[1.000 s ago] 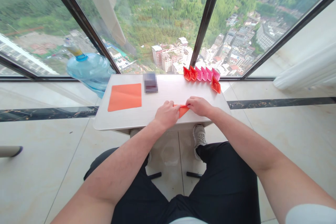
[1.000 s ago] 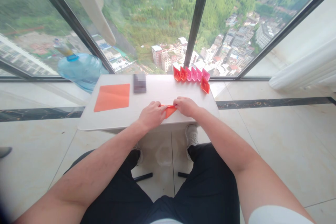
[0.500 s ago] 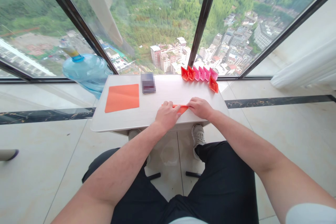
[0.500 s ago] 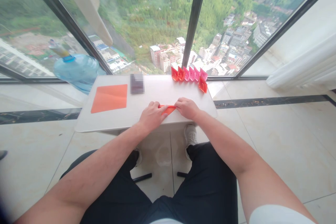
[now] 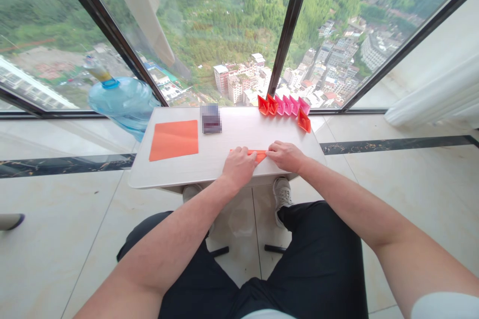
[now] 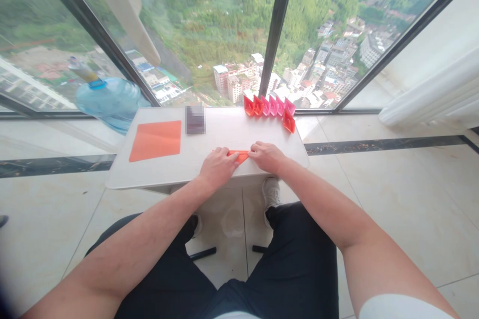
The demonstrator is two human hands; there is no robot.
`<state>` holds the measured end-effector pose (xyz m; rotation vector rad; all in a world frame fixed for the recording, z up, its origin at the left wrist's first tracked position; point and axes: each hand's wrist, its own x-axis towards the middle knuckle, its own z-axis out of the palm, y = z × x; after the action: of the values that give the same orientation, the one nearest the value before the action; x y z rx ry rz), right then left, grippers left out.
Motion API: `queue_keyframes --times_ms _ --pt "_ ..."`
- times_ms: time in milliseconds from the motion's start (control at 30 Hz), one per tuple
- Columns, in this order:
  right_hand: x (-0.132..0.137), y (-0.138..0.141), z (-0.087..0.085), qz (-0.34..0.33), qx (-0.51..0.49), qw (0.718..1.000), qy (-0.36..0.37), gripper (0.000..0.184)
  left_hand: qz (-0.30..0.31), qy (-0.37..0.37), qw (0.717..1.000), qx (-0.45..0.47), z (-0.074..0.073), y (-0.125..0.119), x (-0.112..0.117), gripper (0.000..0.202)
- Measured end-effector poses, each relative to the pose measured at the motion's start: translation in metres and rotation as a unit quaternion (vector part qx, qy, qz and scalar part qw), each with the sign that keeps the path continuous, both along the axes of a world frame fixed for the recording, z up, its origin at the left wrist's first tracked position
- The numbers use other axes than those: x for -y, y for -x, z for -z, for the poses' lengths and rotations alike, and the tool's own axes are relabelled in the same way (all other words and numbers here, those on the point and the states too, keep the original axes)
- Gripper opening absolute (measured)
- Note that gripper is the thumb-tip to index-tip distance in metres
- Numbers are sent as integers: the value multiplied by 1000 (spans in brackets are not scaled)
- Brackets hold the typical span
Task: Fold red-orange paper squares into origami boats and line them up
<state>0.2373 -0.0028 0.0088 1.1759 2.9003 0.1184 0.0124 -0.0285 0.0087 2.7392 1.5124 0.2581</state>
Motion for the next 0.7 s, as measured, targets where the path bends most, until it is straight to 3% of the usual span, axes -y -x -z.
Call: queue_keyframes --times_ms 133,333,500,700 --pt "5 1 -3 -11 11 1000 -7 27 -6 -11 1000 -8 1 -3 5 28" --pt "12 19 -8 45 9 999 -2 26 -18 1 1000 -11 2 -5 9 27" --pt "17 26 -10 43 26 999 10 30 -23 -9 1000 -7 2 -4 10 29" --pt "26 24 -10 105 30 994 22 28 -30 -10 999 3 0 -5 13 27"
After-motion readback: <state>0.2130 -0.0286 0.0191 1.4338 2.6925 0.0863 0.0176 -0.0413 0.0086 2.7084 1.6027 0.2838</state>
